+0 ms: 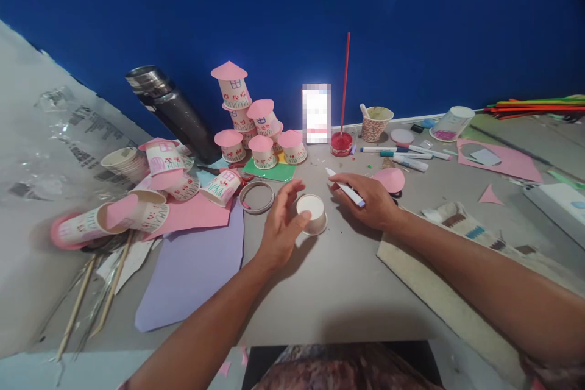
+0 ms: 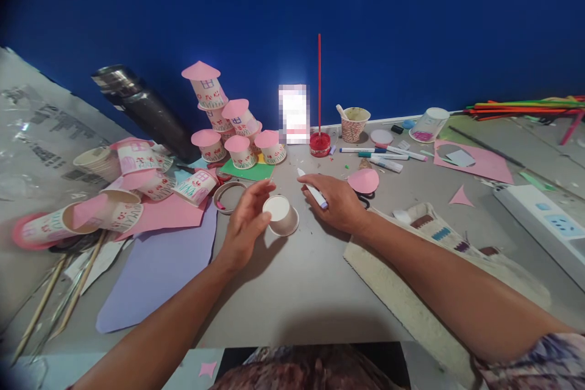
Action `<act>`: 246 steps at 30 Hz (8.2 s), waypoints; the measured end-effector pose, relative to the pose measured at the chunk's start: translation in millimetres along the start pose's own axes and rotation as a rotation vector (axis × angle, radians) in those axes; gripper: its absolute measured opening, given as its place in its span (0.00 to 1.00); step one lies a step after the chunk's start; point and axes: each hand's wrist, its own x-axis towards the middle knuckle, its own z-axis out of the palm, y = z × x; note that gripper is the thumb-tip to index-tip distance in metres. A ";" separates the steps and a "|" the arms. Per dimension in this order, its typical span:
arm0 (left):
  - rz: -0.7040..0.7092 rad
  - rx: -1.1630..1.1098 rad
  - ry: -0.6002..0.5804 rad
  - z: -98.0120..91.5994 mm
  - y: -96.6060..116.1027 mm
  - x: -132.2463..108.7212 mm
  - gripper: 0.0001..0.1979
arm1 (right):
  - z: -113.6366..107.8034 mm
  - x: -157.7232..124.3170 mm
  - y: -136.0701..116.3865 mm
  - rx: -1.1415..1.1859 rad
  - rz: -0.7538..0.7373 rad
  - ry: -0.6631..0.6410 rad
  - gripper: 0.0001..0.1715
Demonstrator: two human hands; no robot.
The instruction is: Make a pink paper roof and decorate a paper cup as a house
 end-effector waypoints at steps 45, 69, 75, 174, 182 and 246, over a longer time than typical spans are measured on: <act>-0.049 0.819 0.044 -18.8 17.6 -43.1 0.21 | -25.5 11.4 -35.3 0.919 0.528 0.179 0.18; -0.404 -0.434 0.029 1.0 9.5 27.0 0.16 | -31.1 52.4 11.3 1.174 0.677 0.497 0.25; -0.425 -0.428 -0.039 9.8 3.3 18.0 0.19 | -75.9 81.5 50.6 1.157 0.663 0.763 0.24; -0.463 -0.597 -0.198 11.1 -11.9 15.4 0.22 | -43.5 1.3 -60.6 0.140 -0.037 0.209 0.05; -0.474 -0.562 -0.158 9.1 -13.9 15.4 0.22 | -43.6 2.2 -61.6 0.154 -0.042 0.186 0.05; -0.532 -0.728 -0.206 7.5 -15.7 13.9 0.20 | -50.6 5.5 -70.6 0.196 -0.050 0.140 0.08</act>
